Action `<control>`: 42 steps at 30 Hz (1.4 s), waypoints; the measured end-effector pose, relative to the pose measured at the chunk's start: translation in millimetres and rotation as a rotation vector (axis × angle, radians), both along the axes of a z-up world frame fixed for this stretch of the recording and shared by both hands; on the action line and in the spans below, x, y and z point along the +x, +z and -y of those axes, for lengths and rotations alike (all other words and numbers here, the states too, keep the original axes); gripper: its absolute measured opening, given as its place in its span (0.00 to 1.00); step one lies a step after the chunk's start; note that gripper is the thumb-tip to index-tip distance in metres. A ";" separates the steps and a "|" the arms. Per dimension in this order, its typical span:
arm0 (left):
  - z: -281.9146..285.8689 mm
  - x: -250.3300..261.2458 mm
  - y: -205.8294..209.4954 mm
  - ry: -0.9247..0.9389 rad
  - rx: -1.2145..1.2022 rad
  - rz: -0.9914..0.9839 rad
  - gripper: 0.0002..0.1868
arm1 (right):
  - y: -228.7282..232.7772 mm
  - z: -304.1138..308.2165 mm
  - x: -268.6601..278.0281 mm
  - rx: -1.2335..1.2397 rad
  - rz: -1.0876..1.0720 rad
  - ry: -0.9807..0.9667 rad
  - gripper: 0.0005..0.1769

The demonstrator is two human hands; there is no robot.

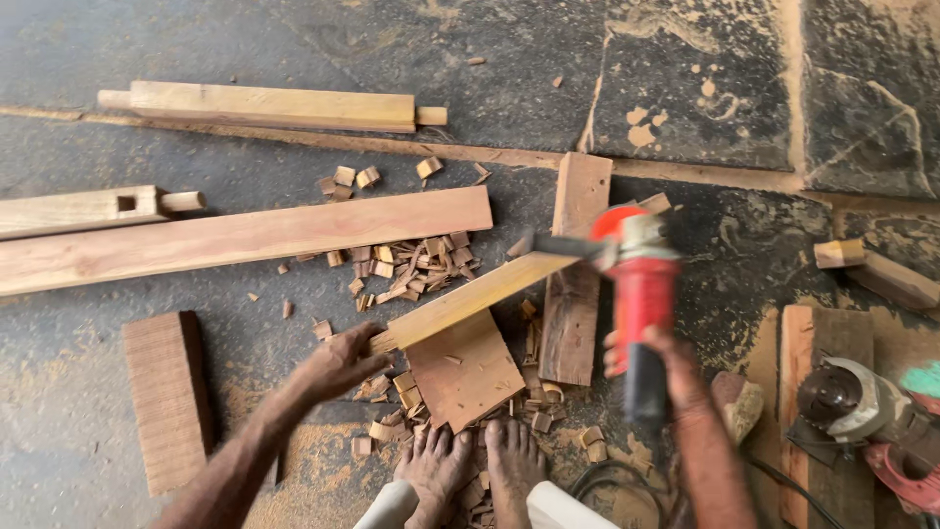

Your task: The person shapes wood pieces using an angle grinder. They hold the wood by hand and move the spinning disc along the edges and surfaces, creating wood shavings.

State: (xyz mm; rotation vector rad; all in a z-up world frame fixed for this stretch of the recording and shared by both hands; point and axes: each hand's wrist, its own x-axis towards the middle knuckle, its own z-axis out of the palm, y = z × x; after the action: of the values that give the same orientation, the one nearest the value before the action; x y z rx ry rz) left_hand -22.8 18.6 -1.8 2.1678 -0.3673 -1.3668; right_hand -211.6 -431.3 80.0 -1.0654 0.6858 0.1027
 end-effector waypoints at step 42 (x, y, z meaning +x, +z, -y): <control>-50.0 -1.8 19.1 0.421 -0.106 0.116 0.26 | -13.6 -84.1 -34.0 0.117 -0.141 0.186 0.40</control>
State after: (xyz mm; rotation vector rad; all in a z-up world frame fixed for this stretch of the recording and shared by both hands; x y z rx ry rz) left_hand -24.6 68.7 17.3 2.0896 -0.0179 -0.9703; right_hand -245.6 -347.2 66.4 -1.0136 0.6980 0.3772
